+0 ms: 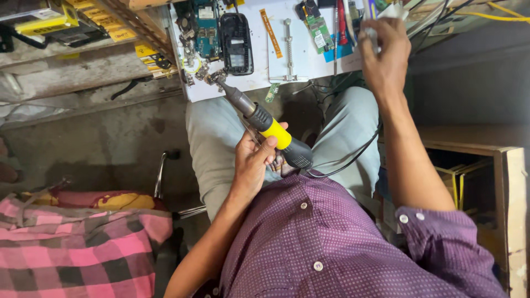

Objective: The person sits at a repair bench holding a hot air gun in one hand and tweezers in the other, heating a small circuit board and picking at components on it. They reposition the board on the bench, apply hot air to different spots, and continue working the board over the course of the clip.

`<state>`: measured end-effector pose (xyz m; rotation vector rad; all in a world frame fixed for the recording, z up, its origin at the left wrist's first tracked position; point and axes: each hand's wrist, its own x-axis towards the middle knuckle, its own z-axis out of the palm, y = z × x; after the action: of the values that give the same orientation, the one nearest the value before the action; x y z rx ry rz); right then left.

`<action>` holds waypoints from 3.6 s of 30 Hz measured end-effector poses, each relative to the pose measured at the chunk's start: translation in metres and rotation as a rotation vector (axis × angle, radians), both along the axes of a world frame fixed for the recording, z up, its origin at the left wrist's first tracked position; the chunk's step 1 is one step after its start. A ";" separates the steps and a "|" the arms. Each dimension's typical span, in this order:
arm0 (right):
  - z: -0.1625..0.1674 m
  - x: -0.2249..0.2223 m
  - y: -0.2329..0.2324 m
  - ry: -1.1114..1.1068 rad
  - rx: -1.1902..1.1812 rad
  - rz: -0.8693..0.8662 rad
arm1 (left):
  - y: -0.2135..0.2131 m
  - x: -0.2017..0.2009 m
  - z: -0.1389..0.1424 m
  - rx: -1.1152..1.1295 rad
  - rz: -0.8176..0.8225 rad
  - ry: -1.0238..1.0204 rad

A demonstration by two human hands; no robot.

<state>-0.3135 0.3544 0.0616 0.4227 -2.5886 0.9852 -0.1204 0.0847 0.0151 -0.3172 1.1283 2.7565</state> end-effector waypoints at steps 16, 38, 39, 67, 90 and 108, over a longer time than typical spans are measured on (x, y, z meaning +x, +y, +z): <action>0.097 0.098 -0.018 -0.468 -0.382 0.200 | 0.004 -0.035 0.024 -0.158 0.017 0.115; 0.032 0.184 -0.044 -0.160 -1.038 0.262 | 0.094 -0.054 0.126 -0.036 -0.106 0.326; 0.038 0.185 -0.046 -0.126 -0.987 0.266 | 0.096 -0.055 0.126 -0.013 -0.108 0.319; 0.032 0.146 -0.018 0.090 -0.638 0.012 | 0.103 -0.080 0.101 -0.687 0.142 0.754; -0.153 0.133 -0.100 -0.787 -0.433 0.068 | -0.065 0.028 -0.035 -0.636 0.078 -0.134; -0.163 0.036 -0.091 -0.834 -0.343 0.073 | -0.012 -0.011 -0.046 -0.521 0.038 -0.104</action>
<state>-0.2770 0.2631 -0.1014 -0.0067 -2.9888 1.9149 -0.1315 0.0730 -0.0314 -0.5345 1.8108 2.3963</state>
